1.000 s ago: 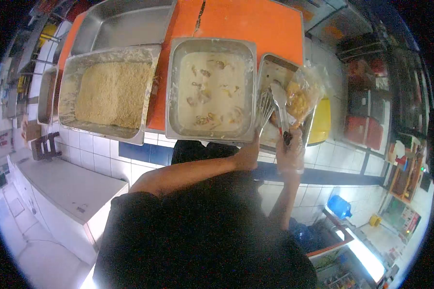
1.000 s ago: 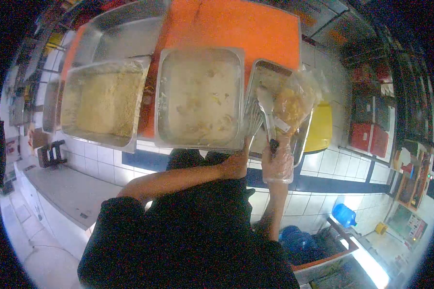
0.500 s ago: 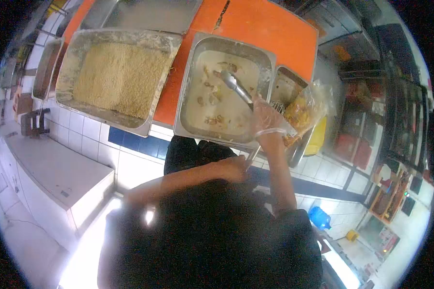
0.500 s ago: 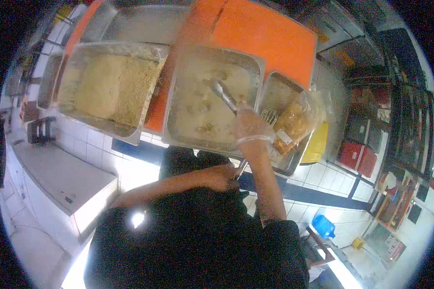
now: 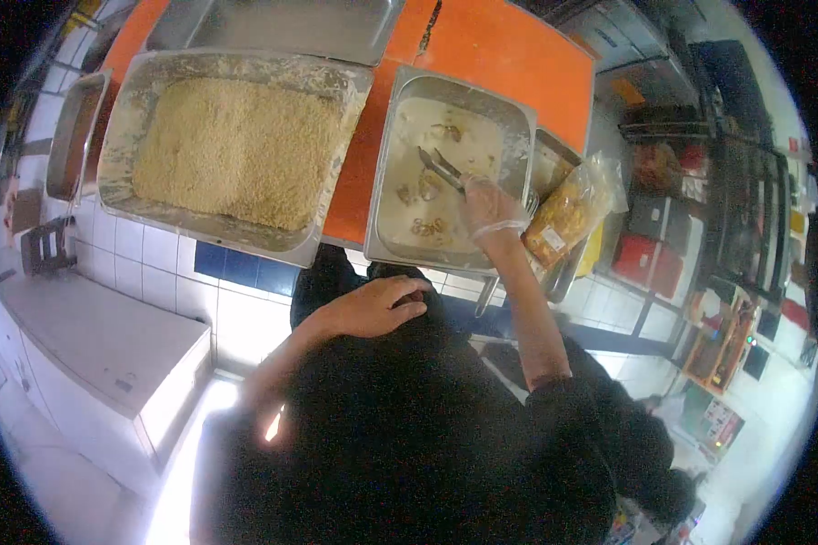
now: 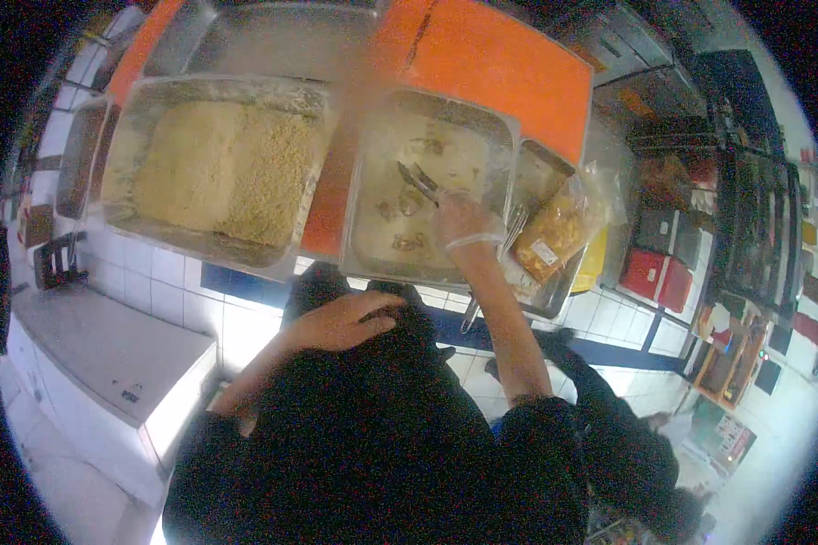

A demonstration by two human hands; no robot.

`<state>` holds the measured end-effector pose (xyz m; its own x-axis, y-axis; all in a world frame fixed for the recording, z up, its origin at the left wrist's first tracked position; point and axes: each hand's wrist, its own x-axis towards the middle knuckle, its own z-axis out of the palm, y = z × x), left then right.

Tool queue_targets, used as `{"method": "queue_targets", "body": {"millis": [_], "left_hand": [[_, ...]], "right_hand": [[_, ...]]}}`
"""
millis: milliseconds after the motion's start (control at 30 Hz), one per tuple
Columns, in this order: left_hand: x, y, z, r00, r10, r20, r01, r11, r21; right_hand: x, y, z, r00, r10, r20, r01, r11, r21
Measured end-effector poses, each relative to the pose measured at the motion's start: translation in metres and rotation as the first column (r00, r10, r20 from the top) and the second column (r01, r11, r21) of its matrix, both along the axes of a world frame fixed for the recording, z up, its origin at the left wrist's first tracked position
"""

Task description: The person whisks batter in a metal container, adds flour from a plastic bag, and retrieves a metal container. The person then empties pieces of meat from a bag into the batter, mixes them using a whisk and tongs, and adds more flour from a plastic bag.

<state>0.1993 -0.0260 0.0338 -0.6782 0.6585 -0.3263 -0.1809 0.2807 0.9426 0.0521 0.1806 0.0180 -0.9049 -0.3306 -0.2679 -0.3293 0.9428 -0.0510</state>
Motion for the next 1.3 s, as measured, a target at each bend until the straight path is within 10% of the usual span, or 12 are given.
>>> {"method": "queue_targets", "body": {"millis": [400, 467, 700, 867, 1033, 1167, 1233, 1300], "left_hand": [[-0.040, -0.103, -0.007, 0.998, 0.004, 0.068, -0.015, 0.988, 0.152], [-0.041, -0.113, -0.009, 0.998, 0.019, 0.054, -0.025, 0.994, 0.106], [-0.041, -0.136, -0.011, 0.992, 0.043, 0.122, -0.054, 0.995, 0.088], [-0.040, -0.149, -0.007, 0.990, 0.077, 0.118, -0.089, 0.991, 0.104], [-0.039, -0.157, -0.008, 0.973, 0.105, 0.204, -0.133, 0.983, 0.130], [-0.038, -0.159, -0.011, 0.972, 0.099, 0.211, -0.124, 0.986, 0.111], [-0.038, -0.160, -0.014, 0.971, 0.095, 0.221, -0.121, 0.987, 0.110], [-0.040, -0.160, -0.016, 0.969, 0.096, 0.229, -0.124, 0.986, 0.114]], "right_hand": [[0.034, 0.026, -0.004, 0.930, -0.357, -0.088, 0.282, 0.846, -0.452], [0.041, 0.026, 0.004, 0.755, -0.589, 0.286, 0.611, 0.476, -0.632], [0.050, 0.006, 0.015, 0.904, -0.417, -0.090, 0.324, 0.807, -0.494], [0.051, -0.013, 0.017, 0.922, -0.384, -0.039, 0.350, 0.875, -0.335], [0.033, -0.025, -0.008, 0.927, -0.376, 0.008, 0.362, 0.898, 0.249], [0.047, 0.004, -0.073, 0.911, -0.391, -0.133, 0.339, 0.891, -0.302], [0.053, -0.023, -0.007, 0.999, 0.014, -0.038, -0.014, 1.000, 0.000], [0.060, -0.034, 0.052, 0.983, -0.120, 0.138, 0.124, 0.992, -0.021]]}}
